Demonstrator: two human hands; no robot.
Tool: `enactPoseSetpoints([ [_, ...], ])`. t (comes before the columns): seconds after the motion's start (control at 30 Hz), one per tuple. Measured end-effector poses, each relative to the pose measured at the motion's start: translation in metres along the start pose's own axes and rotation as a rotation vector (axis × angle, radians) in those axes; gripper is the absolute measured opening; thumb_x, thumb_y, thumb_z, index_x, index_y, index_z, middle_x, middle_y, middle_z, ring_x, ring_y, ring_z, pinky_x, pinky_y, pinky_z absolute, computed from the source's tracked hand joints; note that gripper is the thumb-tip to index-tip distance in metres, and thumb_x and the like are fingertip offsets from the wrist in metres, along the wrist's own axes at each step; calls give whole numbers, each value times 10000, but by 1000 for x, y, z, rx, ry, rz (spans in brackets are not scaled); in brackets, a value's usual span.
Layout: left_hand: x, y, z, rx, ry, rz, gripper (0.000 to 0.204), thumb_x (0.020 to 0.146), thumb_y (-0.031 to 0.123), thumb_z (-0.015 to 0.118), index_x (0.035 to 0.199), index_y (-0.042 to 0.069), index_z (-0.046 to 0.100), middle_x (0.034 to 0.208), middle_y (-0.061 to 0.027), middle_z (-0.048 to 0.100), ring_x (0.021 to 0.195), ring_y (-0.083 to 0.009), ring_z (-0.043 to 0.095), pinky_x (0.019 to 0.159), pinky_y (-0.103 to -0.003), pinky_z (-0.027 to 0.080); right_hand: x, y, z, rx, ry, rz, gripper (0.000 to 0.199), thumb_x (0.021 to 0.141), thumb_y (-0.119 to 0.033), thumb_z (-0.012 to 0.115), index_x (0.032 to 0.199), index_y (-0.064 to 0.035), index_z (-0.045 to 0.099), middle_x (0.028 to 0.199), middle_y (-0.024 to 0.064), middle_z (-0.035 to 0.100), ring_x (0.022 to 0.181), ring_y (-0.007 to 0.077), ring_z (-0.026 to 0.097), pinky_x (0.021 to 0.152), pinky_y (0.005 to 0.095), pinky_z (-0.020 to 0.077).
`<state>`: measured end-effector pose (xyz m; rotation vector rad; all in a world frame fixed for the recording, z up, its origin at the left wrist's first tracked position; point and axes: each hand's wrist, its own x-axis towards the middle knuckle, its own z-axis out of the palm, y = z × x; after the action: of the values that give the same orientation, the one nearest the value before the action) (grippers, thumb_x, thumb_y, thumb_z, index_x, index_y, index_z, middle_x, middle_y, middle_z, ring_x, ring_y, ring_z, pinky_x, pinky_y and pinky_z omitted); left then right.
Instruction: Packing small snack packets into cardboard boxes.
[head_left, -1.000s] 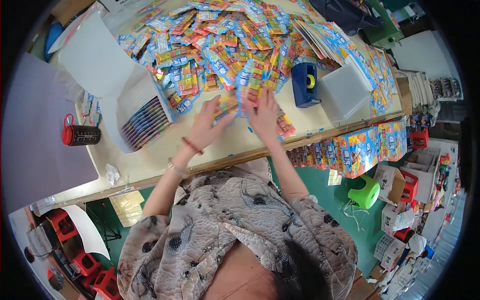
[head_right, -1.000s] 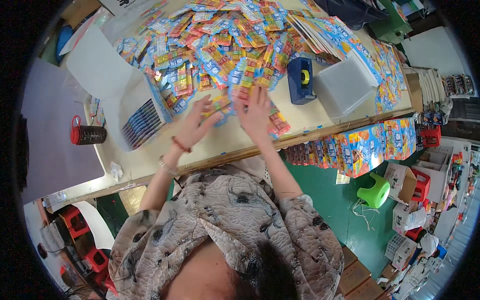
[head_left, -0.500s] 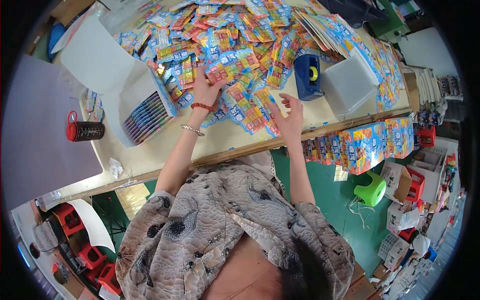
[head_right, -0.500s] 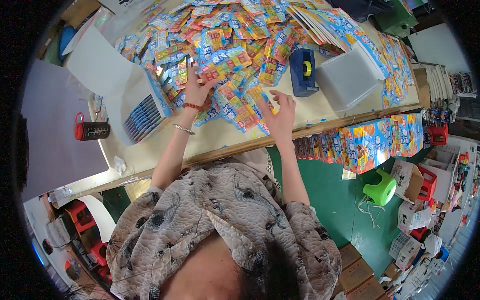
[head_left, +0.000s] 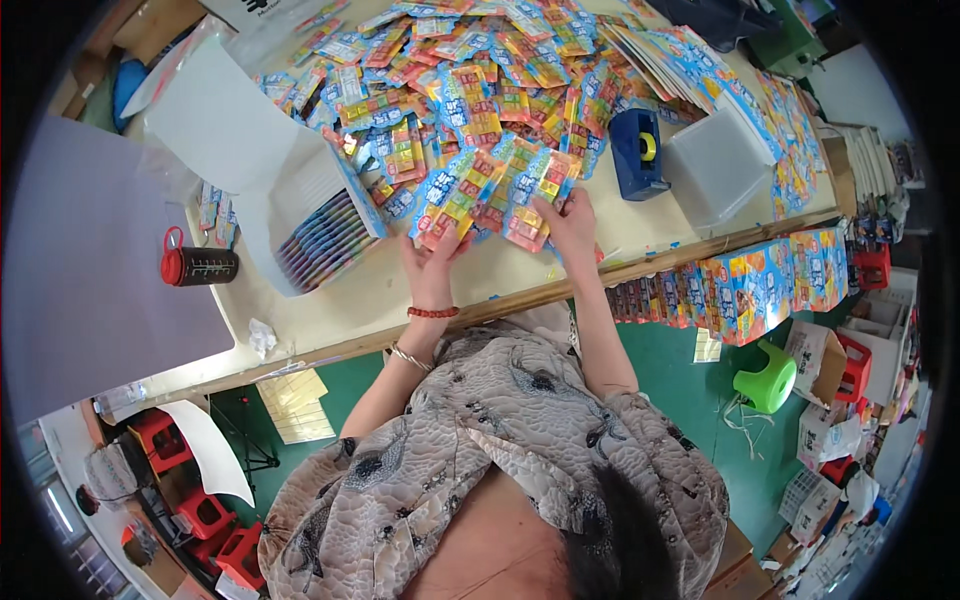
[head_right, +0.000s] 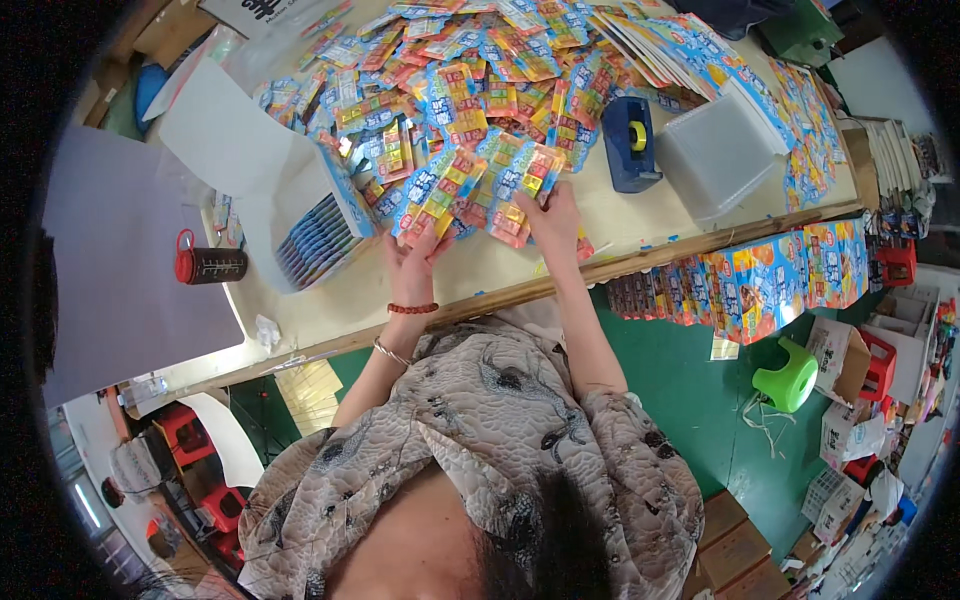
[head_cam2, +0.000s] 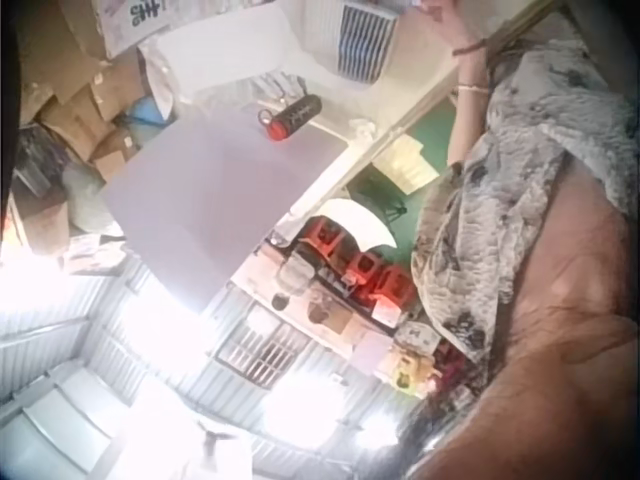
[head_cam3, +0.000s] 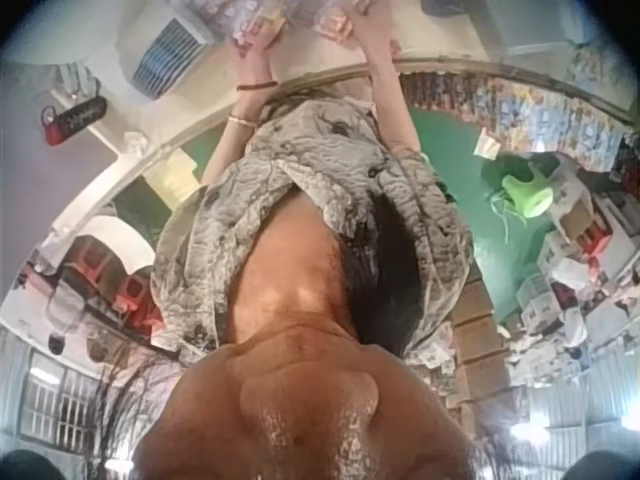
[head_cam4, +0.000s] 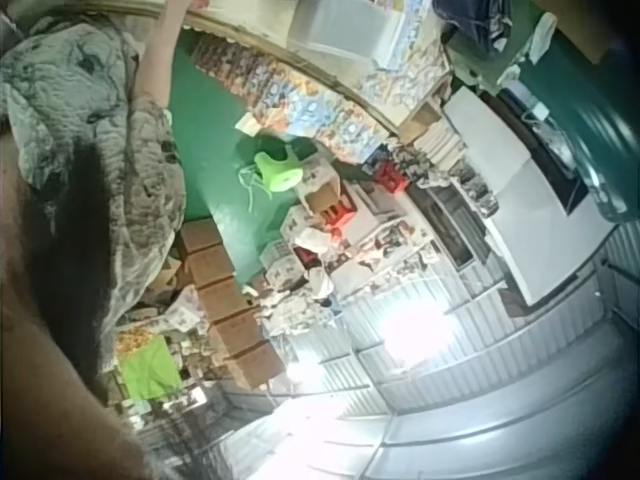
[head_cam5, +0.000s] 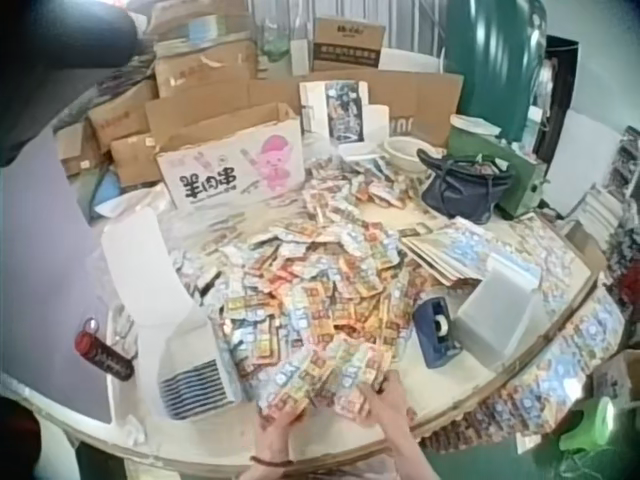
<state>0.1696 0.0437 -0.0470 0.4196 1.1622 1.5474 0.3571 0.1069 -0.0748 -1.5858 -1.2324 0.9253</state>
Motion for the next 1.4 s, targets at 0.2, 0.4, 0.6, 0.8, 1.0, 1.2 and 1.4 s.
enactPoseSetpoints([
  [0.2, -3, -4, 15, 107, -65, 42, 475, 842, 189, 700, 1205, -3, 461, 1150, -141, 556, 1017, -247, 570, 826, -352, 494, -13, -29, 19, 433, -191, 237, 192, 884, -88, 596, 998, 17, 482, 741, 91, 634, 533, 139, 618, 418, 256, 481],
  [0.4, 22, -37, 2, 1143, -29, 495, 557, 693, 367, 782, 1121, 66, 593, 1144, -157, 485, 1086, -350, 425, 911, -462, 355, -19, -15, 29, 406, -90, 254, 183, 901, -97, 554, 1025, 19, 486, 710, 148, 645, 559, 200, 654, 445, 328, 503],
  [0.6, 27, -20, 3, 1403, -129, 529, 525, 660, 349, 800, 1084, 87, 633, 1176, -106, 502, 1104, -316, 433, 904, -463, 351, 4, -15, -15, -466, -231, -101, 369, 909, -181, 572, 1219, -15, 459, 615, 127, 609, 576, 270, 656, 501, 332, 526],
  [0.8, 37, -13, 24, 1177, -186, 430, 819, 614, 312, 827, 1290, 36, 457, 1135, -128, 539, 1074, -325, 459, 936, -467, 310, 62, -47, -23, -483, -209, -618, 660, 805, -265, 703, 1359, -68, 404, 1232, 210, 541, 1147, 360, 519, 928, 412, 438],
  [1.0, 52, -6, 42, 1314, -289, 287, 991, 575, 296, 841, 1380, 42, 322, 1140, -143, 529, 1053, -335, 468, 913, -454, 332, 87, -40, -24, -535, -663, -560, 830, 735, -265, 764, 1429, -114, 335, 1397, 150, 408, 1289, 305, 387, 990, 385, 405],
  [1.2, 14, -7, 47, 1147, -418, 567, 847, 690, 38, 723, 1407, 66, 275, 1202, -210, 470, 1049, -423, 519, 851, -445, 490, 29, -48, -55, -157, -352, -572, 586, 794, -139, 716, 1330, -81, 486, 1239, 94, 567, 1098, 207, 564, 823, 306, 501],
  [1.4, 15, -9, 36, 1052, -533, 489, 709, 709, 73, 731, 1327, 26, 388, 1188, -220, 551, 1059, -367, 565, 869, -412, 487, 16, -20, -63, -89, -19, -125, 356, 842, -193, 674, 1143, -17, 602, 1014, 157, 649, 870, 306, 636, 779, 380, 494],
])
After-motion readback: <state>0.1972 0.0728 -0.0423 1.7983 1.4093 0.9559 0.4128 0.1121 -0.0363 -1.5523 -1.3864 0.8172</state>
